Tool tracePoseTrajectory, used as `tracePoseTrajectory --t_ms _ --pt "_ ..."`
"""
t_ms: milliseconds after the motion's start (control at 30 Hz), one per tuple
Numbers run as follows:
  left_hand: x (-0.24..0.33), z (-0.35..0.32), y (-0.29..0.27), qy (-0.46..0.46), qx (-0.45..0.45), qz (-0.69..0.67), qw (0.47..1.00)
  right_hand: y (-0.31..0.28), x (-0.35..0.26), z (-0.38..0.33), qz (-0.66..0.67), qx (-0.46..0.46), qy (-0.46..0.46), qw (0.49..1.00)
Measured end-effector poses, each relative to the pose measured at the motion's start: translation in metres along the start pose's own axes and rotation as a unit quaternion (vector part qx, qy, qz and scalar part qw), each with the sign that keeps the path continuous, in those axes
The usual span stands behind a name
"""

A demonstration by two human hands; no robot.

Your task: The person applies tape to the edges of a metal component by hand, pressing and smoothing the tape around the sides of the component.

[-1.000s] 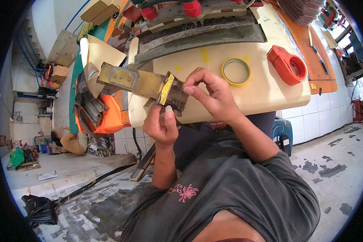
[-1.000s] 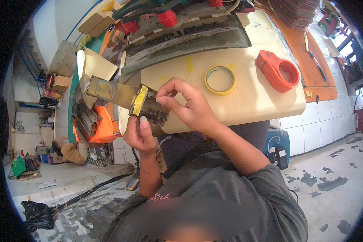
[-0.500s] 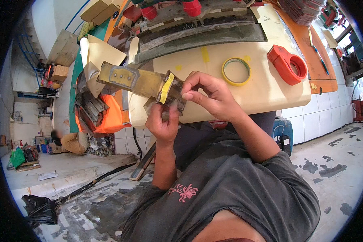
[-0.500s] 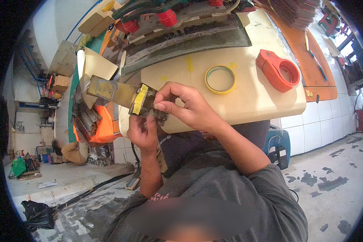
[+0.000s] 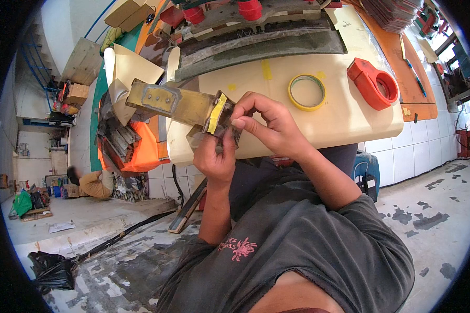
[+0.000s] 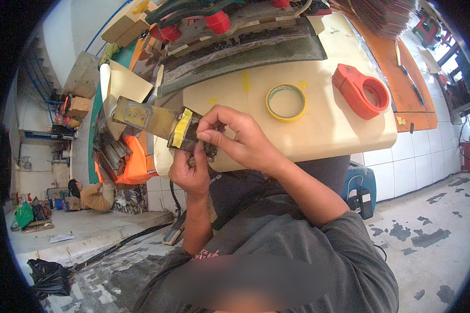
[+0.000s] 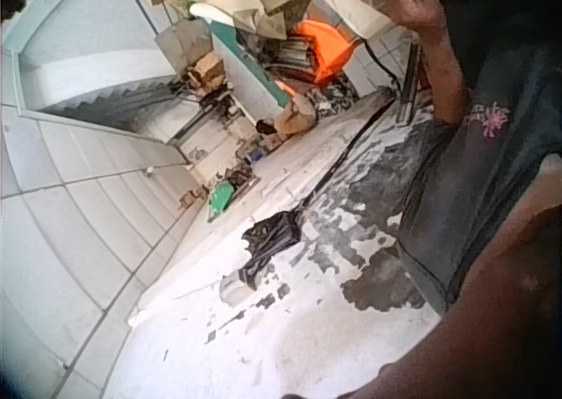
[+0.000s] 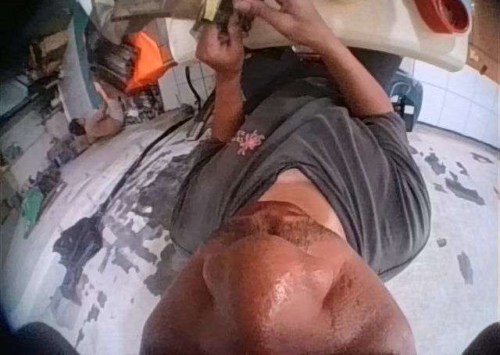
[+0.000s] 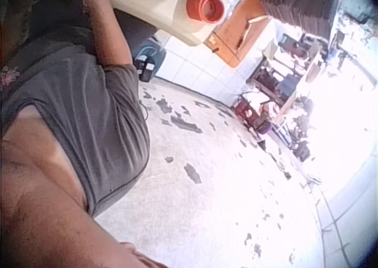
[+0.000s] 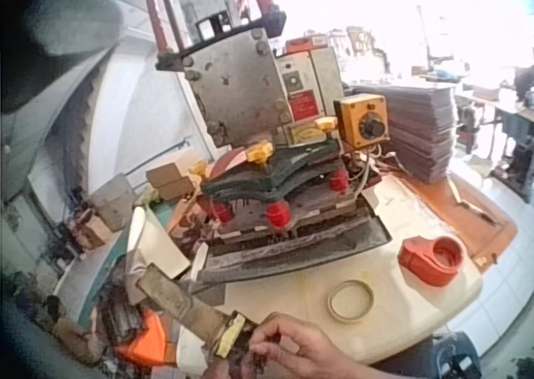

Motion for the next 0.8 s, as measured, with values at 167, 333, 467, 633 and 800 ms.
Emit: tracePoseTrajectory --t_ms 167,333,467,633,800 --pt "0.001 0.000 0.002 -0.005 0.003 -0.014 1.000 0.001 -0.004 0.000 -0.031 0.012 -0.011 0.999" --pt "0.004 0.001 0.000 -0.004 -0.004 -0.012 1.000 0.006 -0.006 0.001 -0.044 0.039 -0.033 0.998" --pt "0.000 -0.001 0.000 0.019 0.004 0.005 1.000 0.014 -0.009 0.002 -0.084 0.066 -0.053 0.993" --pt "0.003 0.000 -0.001 0.010 0.000 -0.001 1.000 0.017 -0.010 0.003 -0.114 0.084 -0.060 0.988" --pt "0.003 0.000 -0.002 0.017 0.003 0.012 1.000 0.020 -0.010 0.002 -0.126 0.092 -0.041 0.987"
Point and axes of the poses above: each hand's wrist, its own z-axis towards the middle knuckle, its own y-axis out of the palm, x = y × z, the point moved 2 cm from there along z, towards the middle knuckle, and after that the axes turned 6 degrees about -x, right-handed, at the moved point
